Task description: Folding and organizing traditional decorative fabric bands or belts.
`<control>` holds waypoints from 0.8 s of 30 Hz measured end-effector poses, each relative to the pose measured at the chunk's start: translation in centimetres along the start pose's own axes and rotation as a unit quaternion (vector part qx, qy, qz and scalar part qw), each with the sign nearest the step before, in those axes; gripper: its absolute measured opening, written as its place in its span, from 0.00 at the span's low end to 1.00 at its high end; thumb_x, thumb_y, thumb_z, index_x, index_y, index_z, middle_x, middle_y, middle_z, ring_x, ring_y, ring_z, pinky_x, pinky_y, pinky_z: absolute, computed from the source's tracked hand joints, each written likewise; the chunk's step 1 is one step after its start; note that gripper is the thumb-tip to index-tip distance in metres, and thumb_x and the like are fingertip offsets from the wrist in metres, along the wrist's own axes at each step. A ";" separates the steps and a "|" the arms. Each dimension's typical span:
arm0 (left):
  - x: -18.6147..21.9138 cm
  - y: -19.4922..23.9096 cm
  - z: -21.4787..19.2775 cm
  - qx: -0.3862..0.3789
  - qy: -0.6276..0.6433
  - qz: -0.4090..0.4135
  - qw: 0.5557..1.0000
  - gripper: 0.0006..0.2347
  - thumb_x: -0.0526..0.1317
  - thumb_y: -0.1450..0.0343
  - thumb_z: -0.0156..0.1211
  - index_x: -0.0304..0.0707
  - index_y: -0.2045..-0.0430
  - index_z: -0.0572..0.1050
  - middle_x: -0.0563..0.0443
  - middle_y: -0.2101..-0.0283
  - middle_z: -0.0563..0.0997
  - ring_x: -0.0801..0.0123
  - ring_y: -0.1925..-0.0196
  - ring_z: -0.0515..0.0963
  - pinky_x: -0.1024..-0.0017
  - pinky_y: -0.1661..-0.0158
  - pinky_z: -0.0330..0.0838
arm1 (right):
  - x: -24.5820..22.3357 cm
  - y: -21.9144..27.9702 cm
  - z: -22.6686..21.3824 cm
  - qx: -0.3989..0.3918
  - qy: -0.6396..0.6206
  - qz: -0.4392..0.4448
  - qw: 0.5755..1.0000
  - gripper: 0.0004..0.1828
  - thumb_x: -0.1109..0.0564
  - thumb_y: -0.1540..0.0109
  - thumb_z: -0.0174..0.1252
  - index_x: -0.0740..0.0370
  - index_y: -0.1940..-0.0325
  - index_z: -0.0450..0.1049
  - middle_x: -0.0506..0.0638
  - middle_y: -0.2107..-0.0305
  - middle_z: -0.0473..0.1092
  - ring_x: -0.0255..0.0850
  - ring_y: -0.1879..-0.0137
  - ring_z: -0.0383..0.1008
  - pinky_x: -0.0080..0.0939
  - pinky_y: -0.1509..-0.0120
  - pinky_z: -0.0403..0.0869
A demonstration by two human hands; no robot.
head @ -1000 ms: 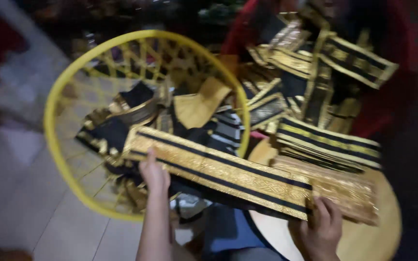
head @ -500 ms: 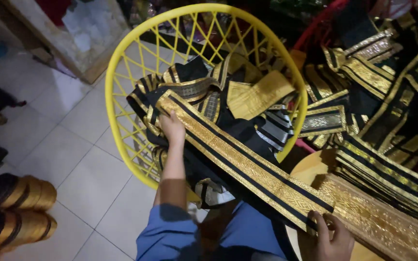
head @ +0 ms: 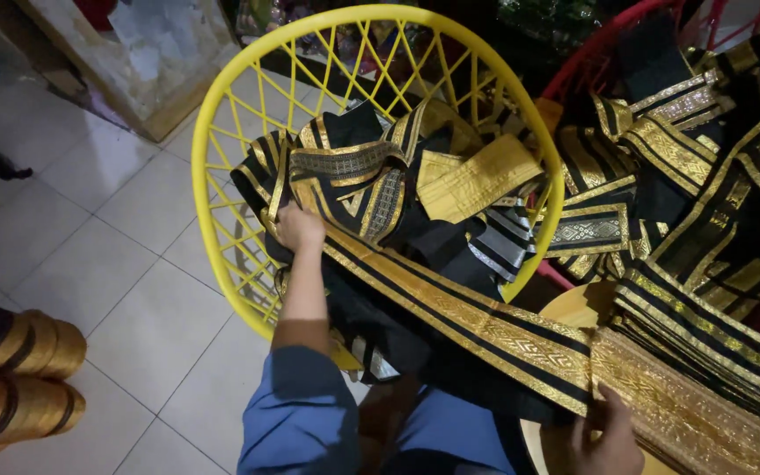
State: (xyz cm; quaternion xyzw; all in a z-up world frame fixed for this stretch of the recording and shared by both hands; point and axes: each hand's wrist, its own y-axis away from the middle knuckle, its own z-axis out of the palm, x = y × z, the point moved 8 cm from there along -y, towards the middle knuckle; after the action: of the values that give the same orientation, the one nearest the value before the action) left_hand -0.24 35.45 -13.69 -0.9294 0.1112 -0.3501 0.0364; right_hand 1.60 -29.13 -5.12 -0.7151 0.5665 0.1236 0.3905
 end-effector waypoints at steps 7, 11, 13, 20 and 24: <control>-1.9 -0.5 1.4 0.096 0.073 0.080 0.989 0.12 0.33 0.31 0.57 0.29 0.55 0.78 0.40 0.47 0.77 0.45 0.47 0.78 0.57 0.45 0.71 | 2.8 0.7 -1.0 -0.062 0.054 -0.069 0.994 0.24 0.67 0.46 0.67 0.57 0.46 0.81 0.56 0.65 0.75 0.43 0.61 0.80 0.40 0.54 0.77; 2.3 3.7 -3.8 0.148 0.090 0.144 0.974 0.15 0.31 0.31 0.55 0.25 0.50 0.77 0.39 0.43 0.76 0.40 0.46 0.74 0.53 0.44 0.65 | 7.5 3.9 -1.7 -0.114 0.009 -0.051 0.992 0.21 0.67 0.45 0.67 0.57 0.48 0.79 0.51 0.66 0.75 0.41 0.65 0.78 0.40 0.58 0.77; 3.6 5.4 -5.2 0.201 0.088 0.184 0.958 0.15 0.30 0.30 0.55 0.26 0.49 0.77 0.41 0.43 0.76 0.41 0.42 0.73 0.53 0.40 0.62 | 5.9 2.8 -3.5 -0.079 -0.002 -0.056 0.995 0.19 0.67 0.44 0.66 0.58 0.49 0.78 0.51 0.65 0.75 0.41 0.63 0.78 0.39 0.57 0.77; 6.8 8.0 -10.3 0.196 0.286 0.189 0.919 0.15 0.33 0.20 0.51 0.22 0.40 0.68 0.31 0.39 0.72 0.44 0.35 0.73 0.56 0.30 0.62 | 4.5 3.2 -7.9 0.016 -0.031 -0.047 0.998 0.17 0.68 0.50 0.69 0.61 0.59 0.77 0.52 0.69 0.75 0.38 0.67 0.78 0.37 0.59 0.76; 8.4 7.5 -14.4 0.213 0.336 0.183 0.899 0.20 0.36 0.18 0.55 0.15 0.37 0.61 0.24 0.34 0.67 0.42 0.32 0.69 0.53 0.30 0.59 | 5.5 5.1 -9.5 0.021 -0.043 0.008 0.999 0.17 0.68 0.52 0.70 0.62 0.60 0.77 0.52 0.71 0.74 0.38 0.69 0.77 0.37 0.62 0.75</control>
State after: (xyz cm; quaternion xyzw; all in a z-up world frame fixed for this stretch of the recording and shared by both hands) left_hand -4.98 26.37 1.44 -0.6897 0.2080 -0.6441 0.2571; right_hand -3.76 -39.98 -4.30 -0.6962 0.5578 0.1454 0.4279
